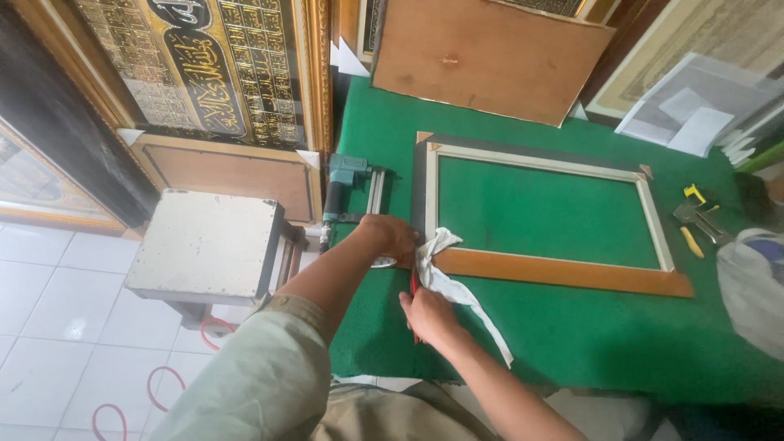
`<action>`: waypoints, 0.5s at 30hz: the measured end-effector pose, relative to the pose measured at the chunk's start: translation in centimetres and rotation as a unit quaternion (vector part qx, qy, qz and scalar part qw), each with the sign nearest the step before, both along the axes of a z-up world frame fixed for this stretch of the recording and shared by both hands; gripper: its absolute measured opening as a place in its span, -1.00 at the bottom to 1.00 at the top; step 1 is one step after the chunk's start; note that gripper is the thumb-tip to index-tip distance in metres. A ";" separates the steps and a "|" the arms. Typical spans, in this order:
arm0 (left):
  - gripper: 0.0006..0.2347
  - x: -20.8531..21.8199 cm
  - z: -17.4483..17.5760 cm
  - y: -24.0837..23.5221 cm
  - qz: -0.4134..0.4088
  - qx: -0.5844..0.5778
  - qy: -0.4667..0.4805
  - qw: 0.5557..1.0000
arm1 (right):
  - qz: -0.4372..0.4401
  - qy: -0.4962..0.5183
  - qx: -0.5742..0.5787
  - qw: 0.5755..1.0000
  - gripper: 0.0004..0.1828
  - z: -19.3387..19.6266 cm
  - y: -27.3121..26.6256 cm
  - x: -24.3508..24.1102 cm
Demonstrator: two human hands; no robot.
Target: The person applies brown packing tape to the edges of a rectangular frame on a green workbench. They use a utility knife to cut the tape and smooth it down with their hands, working along the frame's perimeter.
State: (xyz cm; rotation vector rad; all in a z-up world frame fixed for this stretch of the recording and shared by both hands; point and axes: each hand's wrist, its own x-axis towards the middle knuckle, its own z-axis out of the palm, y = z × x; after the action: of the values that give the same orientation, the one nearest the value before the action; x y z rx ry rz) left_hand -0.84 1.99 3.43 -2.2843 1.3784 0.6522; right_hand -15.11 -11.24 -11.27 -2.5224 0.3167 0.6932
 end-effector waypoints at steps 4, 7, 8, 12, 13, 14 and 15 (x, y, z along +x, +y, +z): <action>-0.72 -1.3 0.7 -0.1 0.040 -0.007 -0.002 0.999 | -0.014 0.041 0.038 0.998 -0.42 1.2 0.4 -3.1; -0.66 -1.2 -0.7 0.0 0.133 -0.040 0.023 0.990 | -0.030 0.025 0.051 0.998 -0.45 1.6 -0.1 -3.4; -0.65 -1.3 -1.6 0.1 0.203 -0.080 0.037 0.975 | -0.012 0.035 0.010 0.999 -0.43 3.9 0.0 -3.5; -0.49 -3.0 -3.6 0.3 0.311 -0.158 0.022 0.937 | 0.064 -0.005 -0.137 0.988 -0.40 11.2 0.2 -2.9; -0.49 -3.9 -5.3 0.6 0.311 -0.157 0.022 0.937 | 0.064 -0.004 -0.136 0.989 -0.40 10.0 -0.6 -2.5; -0.59 -4.7 -7.0 1.0 0.302 -0.224 -0.013 0.927 | 0.062 -0.072 -0.130 0.987 -0.49 8.9 -1.3 -2.1; -0.69 -5.3 -8.7 1.4 0.290 -0.291 -0.051 0.910 | 0.060 -0.141 -0.124 0.980 -0.45 7.7 -1.9 -1.5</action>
State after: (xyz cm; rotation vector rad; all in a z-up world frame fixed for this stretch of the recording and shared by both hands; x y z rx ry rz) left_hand -6.19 3.38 -5.25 -3.2071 0.9040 0.2846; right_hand -16.65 -13.11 -3.60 -2.8512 0.1590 0.3458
